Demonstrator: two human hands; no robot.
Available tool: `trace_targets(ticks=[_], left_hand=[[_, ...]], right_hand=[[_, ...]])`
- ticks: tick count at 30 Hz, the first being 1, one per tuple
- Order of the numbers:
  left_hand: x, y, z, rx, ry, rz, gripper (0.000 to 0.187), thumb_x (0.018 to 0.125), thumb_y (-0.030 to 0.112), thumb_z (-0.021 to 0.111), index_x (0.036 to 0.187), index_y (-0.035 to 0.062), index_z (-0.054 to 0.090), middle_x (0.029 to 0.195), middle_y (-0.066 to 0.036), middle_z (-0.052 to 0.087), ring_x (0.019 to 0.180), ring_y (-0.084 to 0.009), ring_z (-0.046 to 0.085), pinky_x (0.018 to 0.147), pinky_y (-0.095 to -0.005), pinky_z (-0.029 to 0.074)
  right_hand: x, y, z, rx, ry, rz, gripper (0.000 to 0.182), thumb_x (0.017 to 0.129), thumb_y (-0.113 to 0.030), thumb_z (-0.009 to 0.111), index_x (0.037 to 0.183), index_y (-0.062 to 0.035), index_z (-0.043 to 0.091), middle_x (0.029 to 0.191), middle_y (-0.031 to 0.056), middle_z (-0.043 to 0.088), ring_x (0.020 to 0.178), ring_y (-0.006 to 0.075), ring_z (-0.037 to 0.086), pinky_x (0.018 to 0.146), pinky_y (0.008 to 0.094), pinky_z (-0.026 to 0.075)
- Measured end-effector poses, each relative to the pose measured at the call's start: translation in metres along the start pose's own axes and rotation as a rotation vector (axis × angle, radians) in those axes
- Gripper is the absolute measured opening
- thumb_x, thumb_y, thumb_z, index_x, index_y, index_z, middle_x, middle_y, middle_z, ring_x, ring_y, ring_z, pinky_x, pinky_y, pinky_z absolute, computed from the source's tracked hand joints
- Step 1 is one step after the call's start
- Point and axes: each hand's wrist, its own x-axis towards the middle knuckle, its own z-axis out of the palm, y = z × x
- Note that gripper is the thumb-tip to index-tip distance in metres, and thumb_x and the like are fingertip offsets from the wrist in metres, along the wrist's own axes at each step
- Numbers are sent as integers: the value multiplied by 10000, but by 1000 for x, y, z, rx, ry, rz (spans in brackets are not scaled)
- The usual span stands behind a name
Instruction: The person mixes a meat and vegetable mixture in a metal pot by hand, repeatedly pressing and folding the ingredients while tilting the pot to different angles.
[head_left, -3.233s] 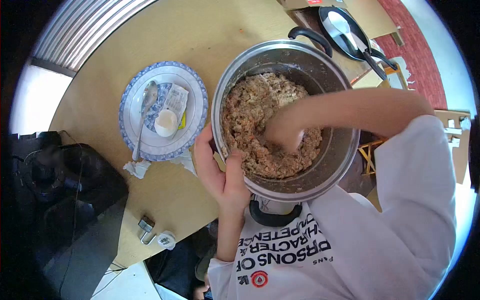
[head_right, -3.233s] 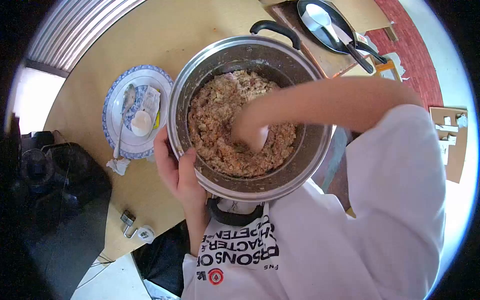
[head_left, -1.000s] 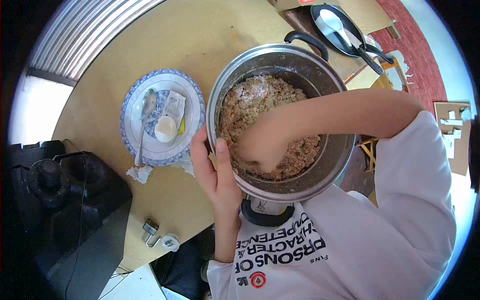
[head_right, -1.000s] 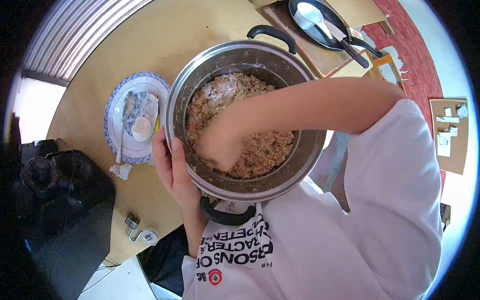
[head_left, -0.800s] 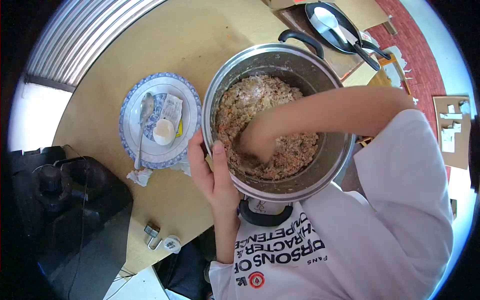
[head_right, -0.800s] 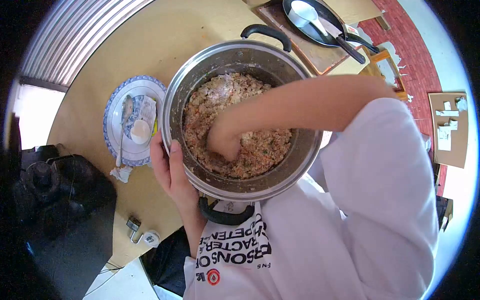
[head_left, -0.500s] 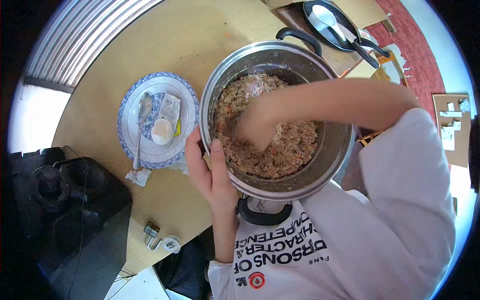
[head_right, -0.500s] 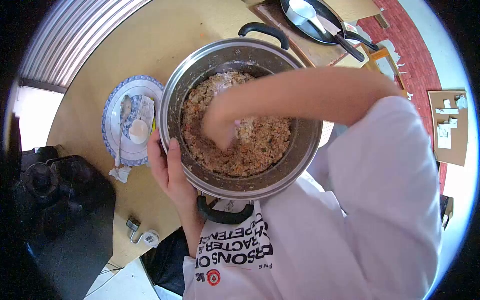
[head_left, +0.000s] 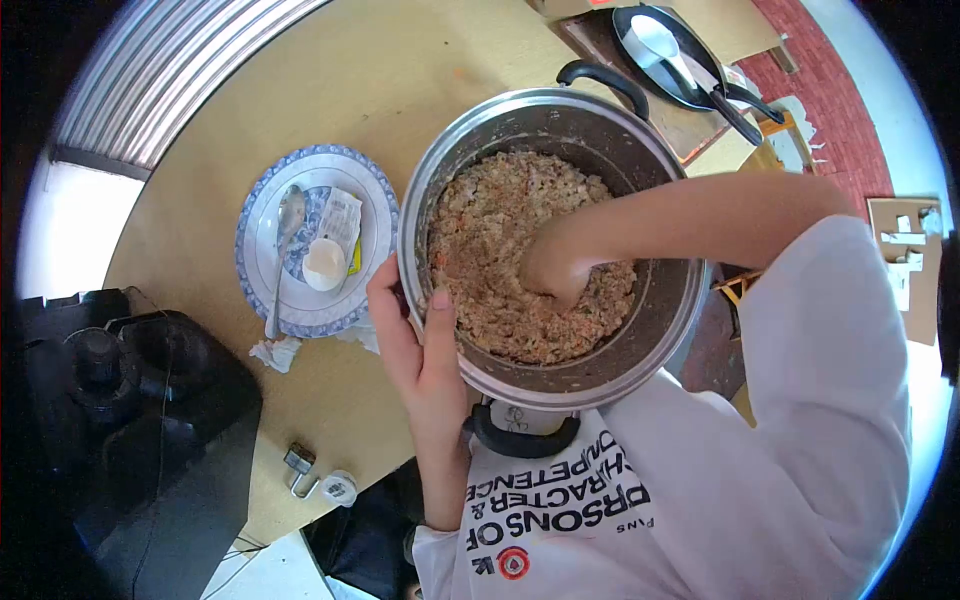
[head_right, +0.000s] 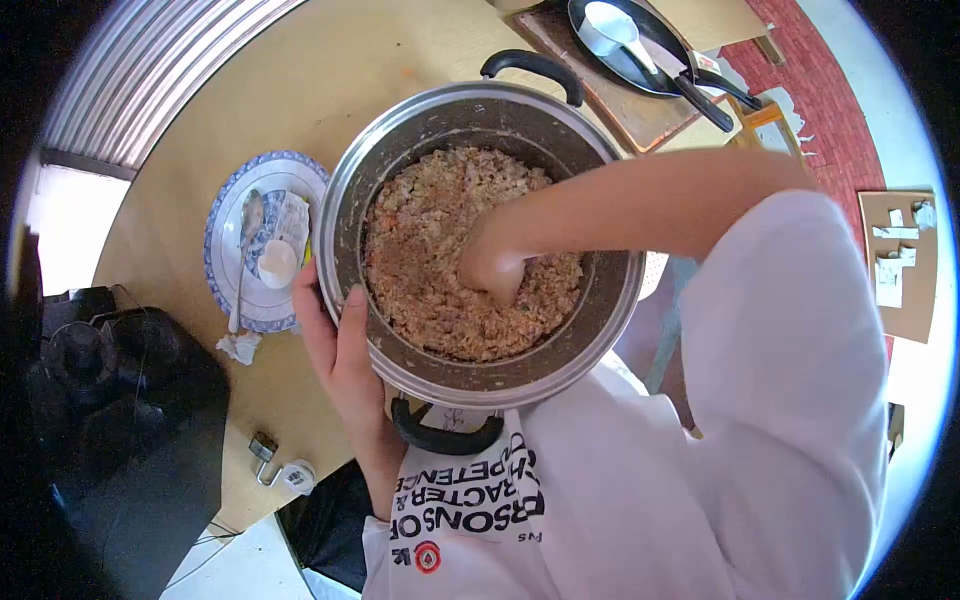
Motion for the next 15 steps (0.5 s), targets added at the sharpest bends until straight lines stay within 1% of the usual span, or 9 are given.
trace_targets(ticks=[3,5,6,8,9,11,12,14,15], left_hand=[[0,1,2,2,1,-22,403,918,24,525,1299,-32,406,1212,-114,512,1112,-187,481,1010,-319,338],[3,3,0,28,-24,-14,418,905,12,530,1302,-29,403,1220,-114,506,1117,-185,478,1010,-317,338],[3,3,-1,45,-50,-12,434,893,0,535,1305,-26,400,1227,-113,500,1123,-184,475,1010,-315,338],[5,0,-1,56,-34,10,451,881,-17,544,1310,-14,407,1244,-107,507,1129,-179,482,1011,-308,344],[1,0,-5,82,-39,10,469,869,-35,553,1316,-1,414,1260,-102,514,1135,-175,488,1012,-301,349],[5,2,-2,53,-34,8,467,872,-26,551,1316,-10,408,1247,-105,507,1138,-179,480,1015,-309,343],[4,2,-1,35,-31,-8,466,874,-18,549,1316,-18,401,1234,-107,500,1141,-183,472,1018,-317,336],[1,2,-1,31,-29,-8,465,875,-19,546,1317,-18,403,1234,-107,502,1144,-183,473,1019,-318,337],[2,1,-1,19,-28,-3,464,875,-21,543,1318,-18,404,1235,-107,504,1147,-182,473,1019,-319,339]], right_hand=[[-10,-10,-13,-95,-58,0,392,782,-283,609,985,43,686,1002,238,667,934,395,629,802,485,493],[0,-16,-18,-21,332,-151,397,796,-267,579,1016,50,673,1028,238,663,960,381,627,825,485,484],[16,-17,-19,-14,337,-149,397,796,-267,579,1016,50,673,1028,238,663,960,381,627,825,485,484],[54,-14,-22,50,33,-61,396,803,-258,551,1031,45,666,1074,231,654,990,353,623,846,474,475],[44,-25,-27,65,34,-77,396,803,-258,551,1031,45,666,1074,231,654,990,353,623,846,474,475],[1,-35,-53,-89,-40,-24,418,804,-263,541,1074,37,651,1113,225,645,1010,330,620,855,466,466],[16,-30,-51,-94,-46,-31,418,804,-263,541,1074,37,651,1113,225,645,1010,330,620,855,466,466],[59,-15,-45,18,-132,-88,404,796,-263,541,1041,31,670,1060,230,659,972,339,634,829,469,471],[41,-17,-49,182,-91,-82,397,797,-264,536,1023,31,677,1008,220,670,925,325,638,806,455,477]])
